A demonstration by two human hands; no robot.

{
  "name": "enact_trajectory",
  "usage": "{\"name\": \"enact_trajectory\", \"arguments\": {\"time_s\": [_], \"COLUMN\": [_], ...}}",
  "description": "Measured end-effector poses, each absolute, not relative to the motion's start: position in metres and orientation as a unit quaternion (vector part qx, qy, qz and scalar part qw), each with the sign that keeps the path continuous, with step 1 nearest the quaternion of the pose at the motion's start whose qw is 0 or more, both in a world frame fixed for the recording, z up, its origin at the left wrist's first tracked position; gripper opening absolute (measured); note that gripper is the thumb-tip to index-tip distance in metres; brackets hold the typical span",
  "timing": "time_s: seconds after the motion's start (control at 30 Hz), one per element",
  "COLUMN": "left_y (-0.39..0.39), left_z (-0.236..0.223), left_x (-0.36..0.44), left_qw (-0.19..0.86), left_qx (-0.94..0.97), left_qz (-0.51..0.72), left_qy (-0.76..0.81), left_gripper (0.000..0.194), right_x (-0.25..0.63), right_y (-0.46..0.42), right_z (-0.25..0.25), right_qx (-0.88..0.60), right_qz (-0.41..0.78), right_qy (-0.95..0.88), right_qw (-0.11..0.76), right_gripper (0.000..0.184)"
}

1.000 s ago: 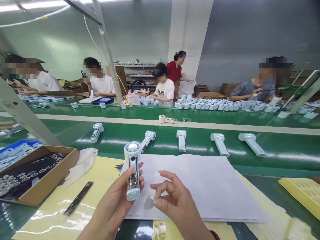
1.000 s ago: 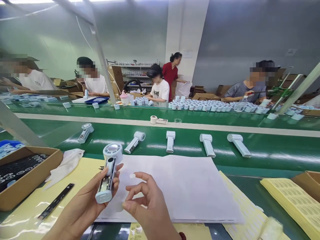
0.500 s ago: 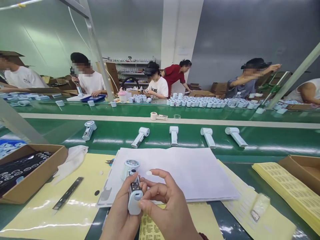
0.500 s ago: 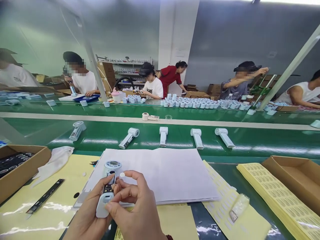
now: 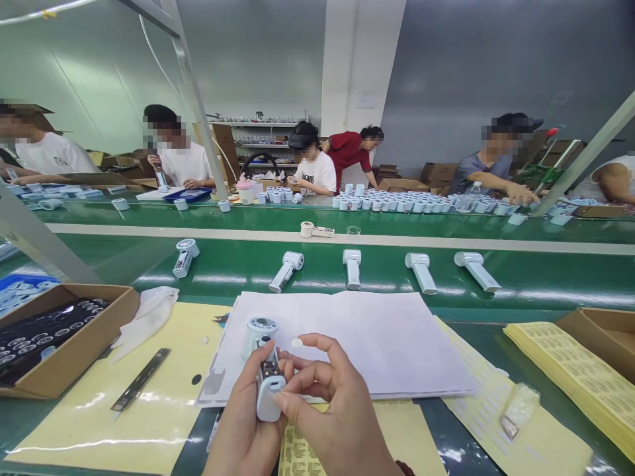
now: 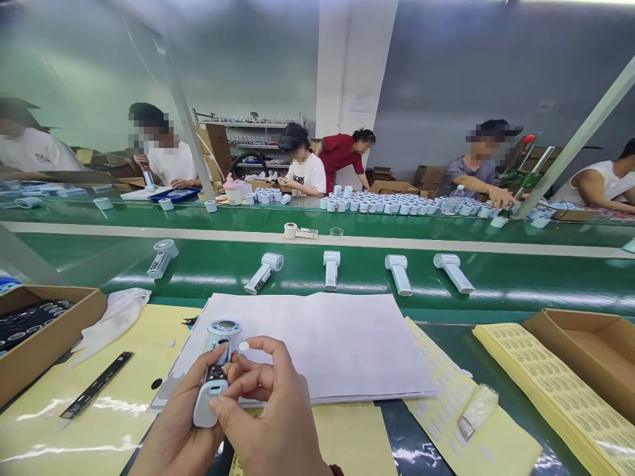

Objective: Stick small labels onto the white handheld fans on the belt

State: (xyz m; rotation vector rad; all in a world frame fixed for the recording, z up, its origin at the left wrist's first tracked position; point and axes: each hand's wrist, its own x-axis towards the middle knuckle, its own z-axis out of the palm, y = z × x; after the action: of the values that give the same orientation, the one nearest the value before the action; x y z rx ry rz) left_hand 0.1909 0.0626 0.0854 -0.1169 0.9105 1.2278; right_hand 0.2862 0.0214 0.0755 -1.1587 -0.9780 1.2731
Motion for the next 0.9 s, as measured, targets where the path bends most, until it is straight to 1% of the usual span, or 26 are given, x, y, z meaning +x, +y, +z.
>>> {"name": "enact_trajectory", "arguments": {"time_s": [0.23,0.73,0.83,0.9], "left_y": [0.062,0.062,0.056,0.052], "left_z": [0.089,0.087,0.093,0.099], "left_x": [0.191,0.19,0.193,0.195], "left_qw": [0.719,0.734,0.727,0.728], "left_qx": [-0.053,-0.075,-0.087,-0.104], "left_qz": [0.549,0.538,0.543,0.539], "left_qy": [0.423,0.408,0.411,0.41], "left_gripper": [0.009,0.008,0.011,0.011], "right_x": [0.288,0.286,0.283,0.282], "right_y": [0.022,0.019,0.016,0.016], "right_z": [0.077,0.077,0.069,0.063], "right_qx": [-0.475,-0.494,-0.502,-0.514], "right_qz": [0.56,0.511,0.431,0.362], "right_qy": [-0.4,-0.441,-0.496,-0.528], "right_qw": [0.549,0.548,0.563,0.571], "right_gripper": [0.052,0.045,0.056,0.074]}}
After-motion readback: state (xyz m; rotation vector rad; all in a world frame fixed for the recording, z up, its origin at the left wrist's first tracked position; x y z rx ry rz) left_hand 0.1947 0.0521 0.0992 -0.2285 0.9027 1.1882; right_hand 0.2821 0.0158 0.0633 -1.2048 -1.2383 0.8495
